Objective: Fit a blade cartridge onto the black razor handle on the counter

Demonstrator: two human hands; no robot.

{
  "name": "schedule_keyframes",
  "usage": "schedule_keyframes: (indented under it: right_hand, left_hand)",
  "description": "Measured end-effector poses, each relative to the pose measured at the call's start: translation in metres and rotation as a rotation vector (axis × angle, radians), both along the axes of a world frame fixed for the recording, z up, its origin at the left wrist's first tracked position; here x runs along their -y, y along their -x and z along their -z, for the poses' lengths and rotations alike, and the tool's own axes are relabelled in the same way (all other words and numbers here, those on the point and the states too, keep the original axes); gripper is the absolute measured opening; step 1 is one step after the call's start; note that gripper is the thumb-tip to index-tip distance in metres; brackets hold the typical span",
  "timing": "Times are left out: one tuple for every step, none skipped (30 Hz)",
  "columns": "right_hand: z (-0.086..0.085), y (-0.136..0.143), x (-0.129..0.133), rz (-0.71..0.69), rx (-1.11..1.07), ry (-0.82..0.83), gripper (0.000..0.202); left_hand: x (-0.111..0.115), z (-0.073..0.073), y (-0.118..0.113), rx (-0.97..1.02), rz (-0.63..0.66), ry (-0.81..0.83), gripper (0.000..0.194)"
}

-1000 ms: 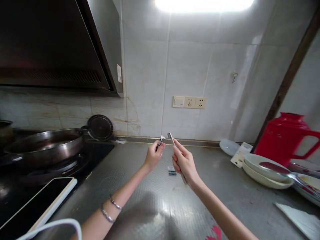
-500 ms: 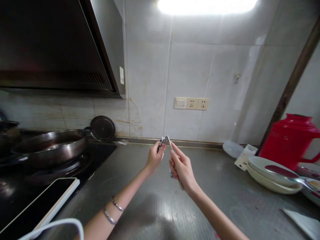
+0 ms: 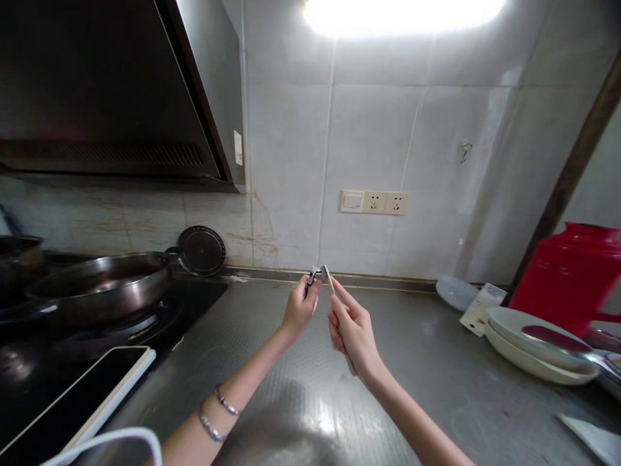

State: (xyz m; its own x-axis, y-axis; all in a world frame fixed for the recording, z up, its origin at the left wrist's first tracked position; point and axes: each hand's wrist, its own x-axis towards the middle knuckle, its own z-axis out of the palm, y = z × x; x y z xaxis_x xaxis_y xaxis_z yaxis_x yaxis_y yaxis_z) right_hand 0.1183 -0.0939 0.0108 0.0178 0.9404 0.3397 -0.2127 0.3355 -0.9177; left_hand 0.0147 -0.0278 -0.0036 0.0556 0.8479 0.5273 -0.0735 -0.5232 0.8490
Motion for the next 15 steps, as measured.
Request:
schedule_keyframes:
  right_hand:
    - [-0.0009,-0.0006,0.0,0.001,-0.007,-0.009,0.063]
    - [-0.0021,-0.0016,-0.0005,0.004,-0.014,-0.018,0.062]
    - [-0.0033,-0.0027,-0.0013,0.009,-0.02,-0.025,0.062]
    - [-0.0043,-0.0036,-0.0021,0.01,-0.024,-0.028,0.061]
    - [-0.0048,-0.0041,-0.0028,0.011,-0.025,-0.029,0.061]
    - [-0.0049,-0.0038,-0.0031,0.014,-0.021,-0.028,0.061]
    - [-0.0046,-0.0029,-0.0029,0.018,-0.015,-0.028,0.06]
    - [-0.0038,-0.0015,-0.0023,0.024,-0.009,-0.027,0.061]
    - [-0.0029,0.0001,-0.0016,0.029,-0.002,-0.028,0.061]
    - [-0.002,0.0017,-0.0007,0.032,0.005,-0.029,0.062]
    - [-0.0013,0.0027,-0.0001,0.035,0.013,-0.032,0.062]
    - [-0.0009,0.0031,0.0001,0.04,0.021,-0.037,0.063]
    - [-0.0008,0.0027,-0.0002,0.049,0.029,-0.045,0.062]
    - [-0.001,0.0016,-0.001,0.065,0.035,-0.055,0.061]
    - [-0.0012,0.0001,-0.0022,0.086,0.041,-0.069,0.06]
  left_hand:
    - [0.0009,-0.0003,-0.0002,0.005,0.018,0.004,0.033]
    - [0.0019,-0.0003,-0.0007,0.012,0.045,0.01,0.033]
    - [0.0029,-0.0002,-0.0013,0.023,0.077,0.019,0.034]
    - [0.004,0.0002,-0.0021,0.039,0.107,0.031,0.035]
    - [0.0049,0.0006,-0.0029,0.058,0.136,0.044,0.037]
    - [0.0057,0.0011,-0.0036,0.078,0.162,0.055,0.038]
    - [0.0062,0.0015,-0.0043,0.1,0.183,0.064,0.038]
    - [0.0064,0.0017,-0.0047,0.125,0.198,0.073,0.038]
    - [0.0065,0.0017,-0.005,0.154,0.209,0.081,0.038]
    - [0.0064,0.0014,-0.0051,0.184,0.22,0.089,0.038]
    - [0.0063,0.0008,-0.0051,0.212,0.231,0.097,0.038]
    - [0.0064,-0.0001,-0.0051,0.237,0.246,0.106,0.037]
    - [0.0067,-0.0013,-0.0051,0.258,0.264,0.116,0.037]
    - [0.0072,-0.0027,-0.0053,0.276,0.283,0.127,0.037]
    - [0.008,-0.0041,-0.0055,0.291,0.301,0.14,0.036]
